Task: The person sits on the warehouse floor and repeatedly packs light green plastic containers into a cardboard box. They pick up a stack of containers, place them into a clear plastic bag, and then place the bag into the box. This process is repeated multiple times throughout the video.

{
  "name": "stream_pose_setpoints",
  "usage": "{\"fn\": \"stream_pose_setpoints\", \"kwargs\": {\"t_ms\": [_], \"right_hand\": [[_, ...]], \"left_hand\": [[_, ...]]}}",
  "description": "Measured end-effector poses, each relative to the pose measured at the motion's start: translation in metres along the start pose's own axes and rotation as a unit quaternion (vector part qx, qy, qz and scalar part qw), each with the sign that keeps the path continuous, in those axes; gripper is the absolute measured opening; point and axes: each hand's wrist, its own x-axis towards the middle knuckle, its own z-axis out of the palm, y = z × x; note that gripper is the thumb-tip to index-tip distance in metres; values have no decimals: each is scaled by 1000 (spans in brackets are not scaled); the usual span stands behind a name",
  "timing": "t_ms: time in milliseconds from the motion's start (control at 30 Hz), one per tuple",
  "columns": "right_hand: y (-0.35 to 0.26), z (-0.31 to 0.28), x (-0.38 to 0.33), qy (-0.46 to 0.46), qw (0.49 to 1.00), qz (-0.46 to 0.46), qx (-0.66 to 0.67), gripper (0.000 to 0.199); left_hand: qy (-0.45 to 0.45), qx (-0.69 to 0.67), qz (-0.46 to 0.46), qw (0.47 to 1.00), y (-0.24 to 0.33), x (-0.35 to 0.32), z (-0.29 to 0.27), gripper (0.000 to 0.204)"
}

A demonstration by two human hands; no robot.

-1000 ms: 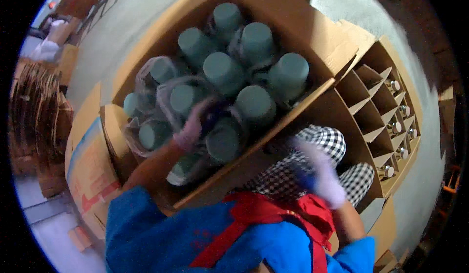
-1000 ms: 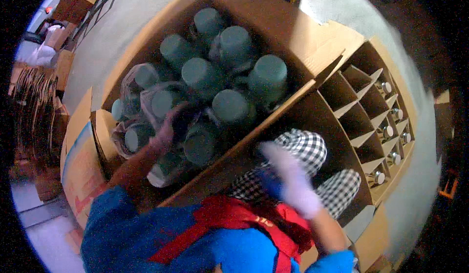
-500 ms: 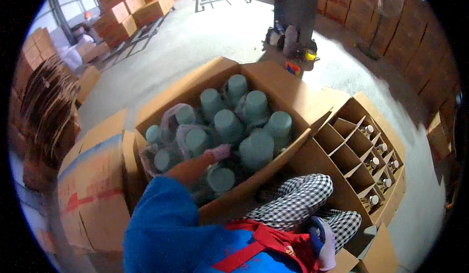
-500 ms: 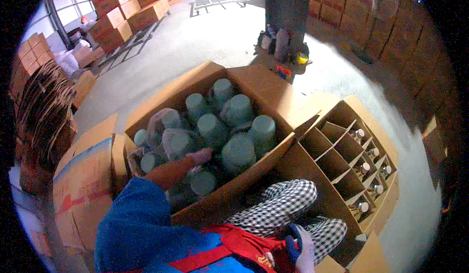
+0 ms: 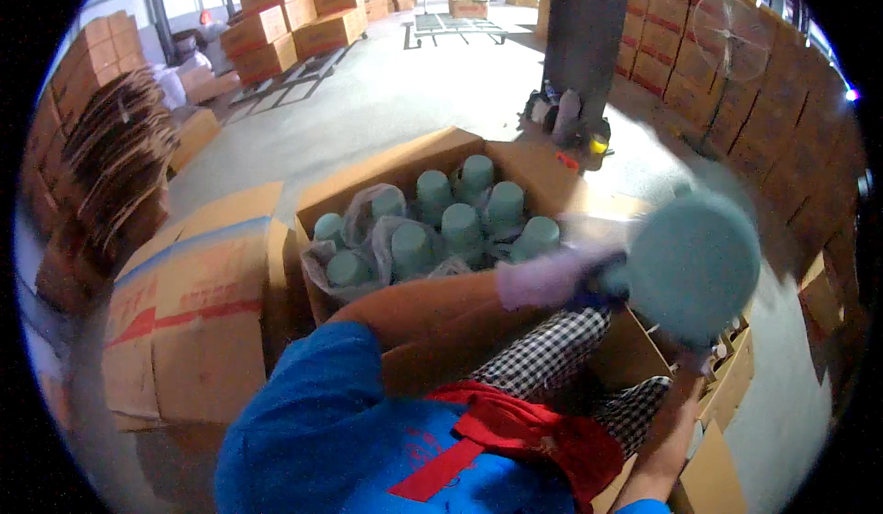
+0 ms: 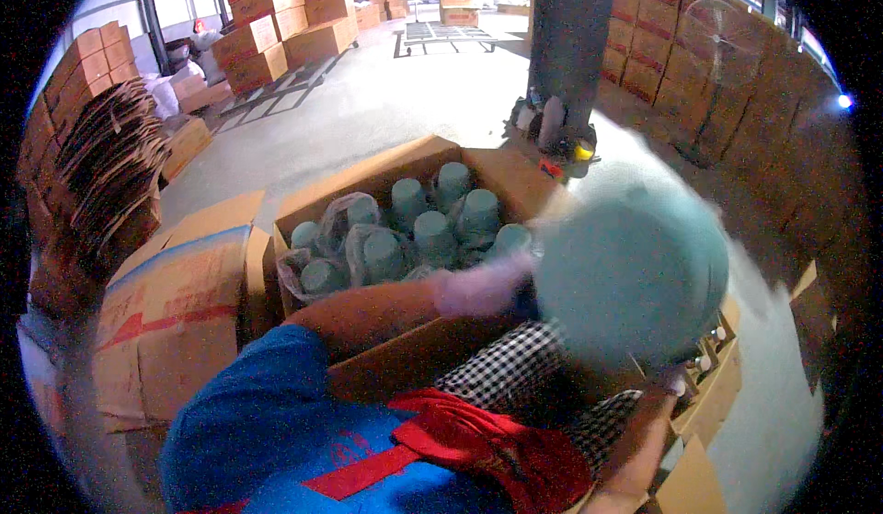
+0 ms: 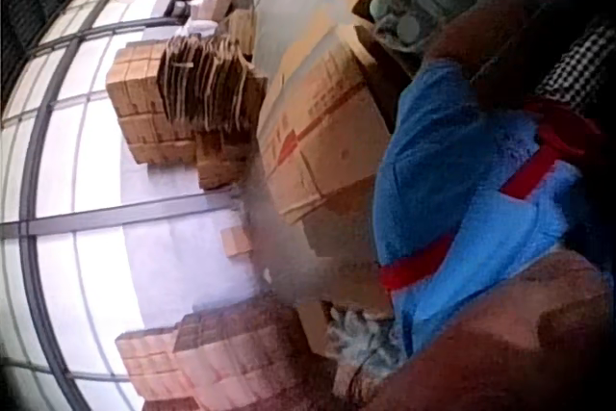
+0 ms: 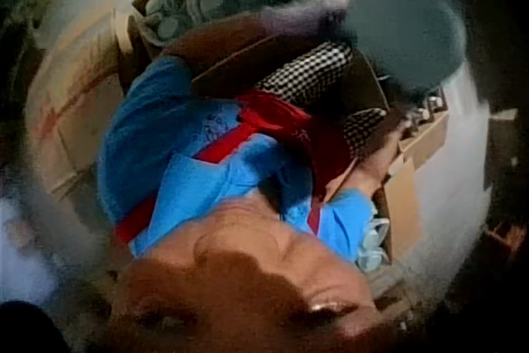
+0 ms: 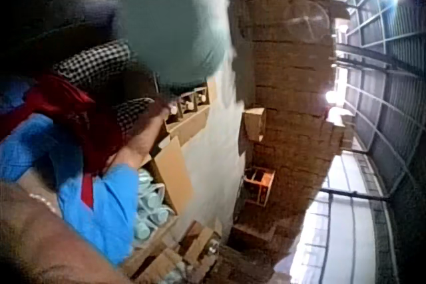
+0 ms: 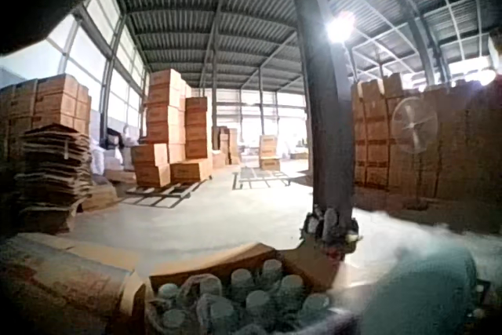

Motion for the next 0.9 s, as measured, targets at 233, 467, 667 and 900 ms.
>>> {"fn": "stream_pose_setpoints", "kwargs": {"t_ms": [233, 467, 667, 900], "right_hand": [[-108, -51, -22, 139, 744, -138, -639, 51], [-131, -18, -25, 32, 929, -129, -347, 46], [-146, -15, -36, -75, 754, -349, -552, 41], [-78, -26, 21, -29, 864, -307, -397, 26]], "left_hand": [[1, 174, 190, 966, -39, 114, 102, 41], [154, -358, 51, 920, -52, 258, 27, 39], [-500, 66, -67, 861, -67, -9, 73, 33], [-70, 6, -70, 995, -56, 116, 50, 31]]}}
